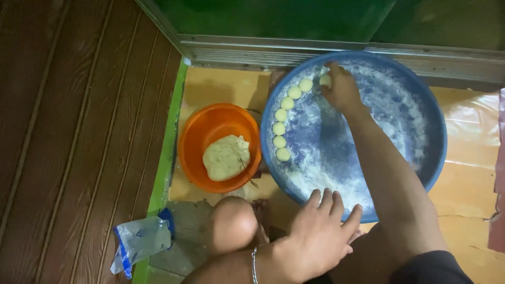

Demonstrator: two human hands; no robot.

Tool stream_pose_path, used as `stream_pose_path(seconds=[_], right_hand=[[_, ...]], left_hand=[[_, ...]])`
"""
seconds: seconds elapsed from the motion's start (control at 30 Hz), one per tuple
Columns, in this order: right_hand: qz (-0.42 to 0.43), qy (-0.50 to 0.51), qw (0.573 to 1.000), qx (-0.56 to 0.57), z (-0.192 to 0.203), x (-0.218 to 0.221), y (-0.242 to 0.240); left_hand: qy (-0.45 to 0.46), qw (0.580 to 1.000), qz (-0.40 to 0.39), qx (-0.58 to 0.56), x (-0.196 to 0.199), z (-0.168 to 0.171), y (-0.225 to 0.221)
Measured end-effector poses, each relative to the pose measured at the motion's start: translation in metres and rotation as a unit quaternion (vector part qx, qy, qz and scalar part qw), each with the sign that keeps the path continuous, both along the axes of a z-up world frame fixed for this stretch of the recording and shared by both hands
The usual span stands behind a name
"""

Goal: Shaping small pieces of dough into balls by rolling them between palms and placing them in a bowl.

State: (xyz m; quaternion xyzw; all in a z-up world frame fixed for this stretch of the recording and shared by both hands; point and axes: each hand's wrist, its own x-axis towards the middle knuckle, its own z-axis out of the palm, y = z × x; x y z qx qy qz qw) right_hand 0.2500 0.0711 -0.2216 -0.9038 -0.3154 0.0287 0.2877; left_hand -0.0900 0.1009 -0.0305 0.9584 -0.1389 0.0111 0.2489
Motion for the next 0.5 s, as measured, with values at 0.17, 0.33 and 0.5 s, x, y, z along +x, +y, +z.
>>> stream_pose_path(seconds=[0.17,0.33,0.5], right_hand=[[0.017,-0.043,0.997,0.066,-0.031,0.017,0.009],[0.061,-0.043,0.991,0.109,-0.013,0.013,0.0],[0.054,0.001,0.987,0.154,-0.001,0.008,-0.006]], left_hand=[[0.059,0.994,-0.078,0.047,0.007,-0.002,-0.004],[0.051,0.996,-0.075,0.018,0.001,-0.009,-0.008],[0.027,0.996,-0.08,0.036,-0.002,-0.011,-0.014]])
